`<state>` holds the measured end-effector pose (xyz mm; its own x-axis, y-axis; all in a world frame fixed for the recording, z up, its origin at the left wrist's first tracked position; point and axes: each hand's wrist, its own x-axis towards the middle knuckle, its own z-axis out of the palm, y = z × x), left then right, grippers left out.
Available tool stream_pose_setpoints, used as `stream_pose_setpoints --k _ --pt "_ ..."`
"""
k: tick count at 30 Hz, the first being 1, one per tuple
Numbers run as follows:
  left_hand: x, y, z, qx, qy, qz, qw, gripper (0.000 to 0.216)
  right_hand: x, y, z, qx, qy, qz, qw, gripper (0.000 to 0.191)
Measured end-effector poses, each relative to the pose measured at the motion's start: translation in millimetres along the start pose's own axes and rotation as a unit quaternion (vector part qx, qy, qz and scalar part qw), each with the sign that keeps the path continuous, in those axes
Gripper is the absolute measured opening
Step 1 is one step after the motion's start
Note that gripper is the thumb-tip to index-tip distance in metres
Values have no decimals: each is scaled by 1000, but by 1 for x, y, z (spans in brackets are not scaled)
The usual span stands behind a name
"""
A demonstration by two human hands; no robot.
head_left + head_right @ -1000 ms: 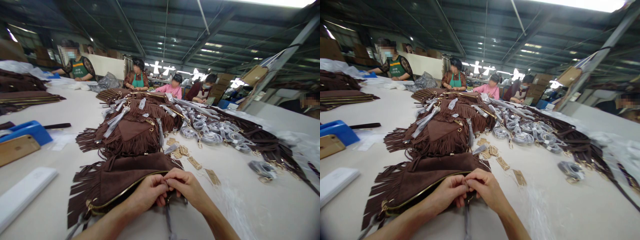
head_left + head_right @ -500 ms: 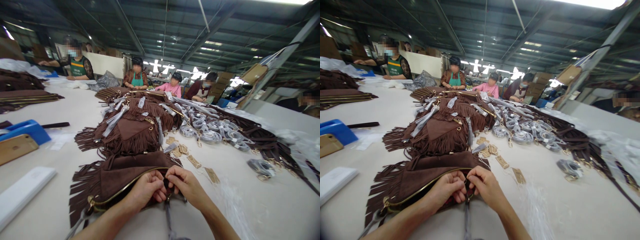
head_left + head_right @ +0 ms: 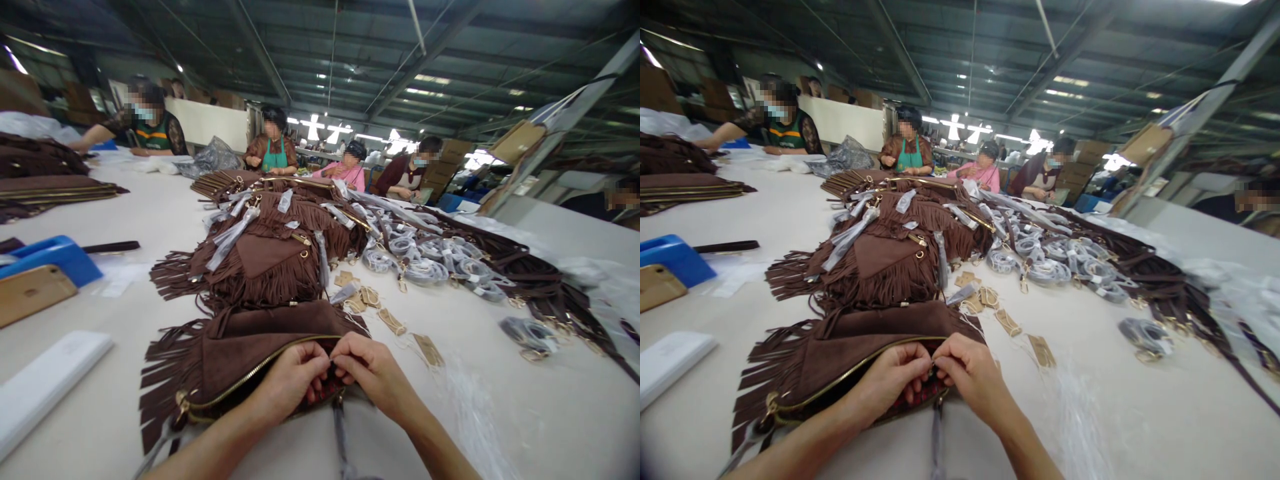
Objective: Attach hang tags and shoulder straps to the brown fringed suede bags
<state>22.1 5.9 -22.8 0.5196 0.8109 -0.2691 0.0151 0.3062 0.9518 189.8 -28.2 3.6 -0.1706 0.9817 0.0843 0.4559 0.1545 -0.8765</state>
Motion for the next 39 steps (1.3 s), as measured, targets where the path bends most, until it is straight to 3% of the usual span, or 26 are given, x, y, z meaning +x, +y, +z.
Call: stream_pose_setpoints --k 16,20,26,34,37,39 --pt "2 -4 1 32 22 14 999 22 1 5 2 6 11 7 1000 16" --pt "0 -2 2 63 41 26 997 19 0 5 5 -78 22 -31 996 18" --pt "-5 1 3 124 88 87 985 17 -2 4 13 -244 49 -129 960 23" --pt "6 -13 8 114 65 64 989 17 2 12 14 -236 42 -129 962 24" --pt "4 -2 7 135 45 80 987 17 2 3 11 -251 30 -106 962 24" --pt "-6 13 4 192 7 137 972 15 -9 -11 2 -251 34 -91 963 23"
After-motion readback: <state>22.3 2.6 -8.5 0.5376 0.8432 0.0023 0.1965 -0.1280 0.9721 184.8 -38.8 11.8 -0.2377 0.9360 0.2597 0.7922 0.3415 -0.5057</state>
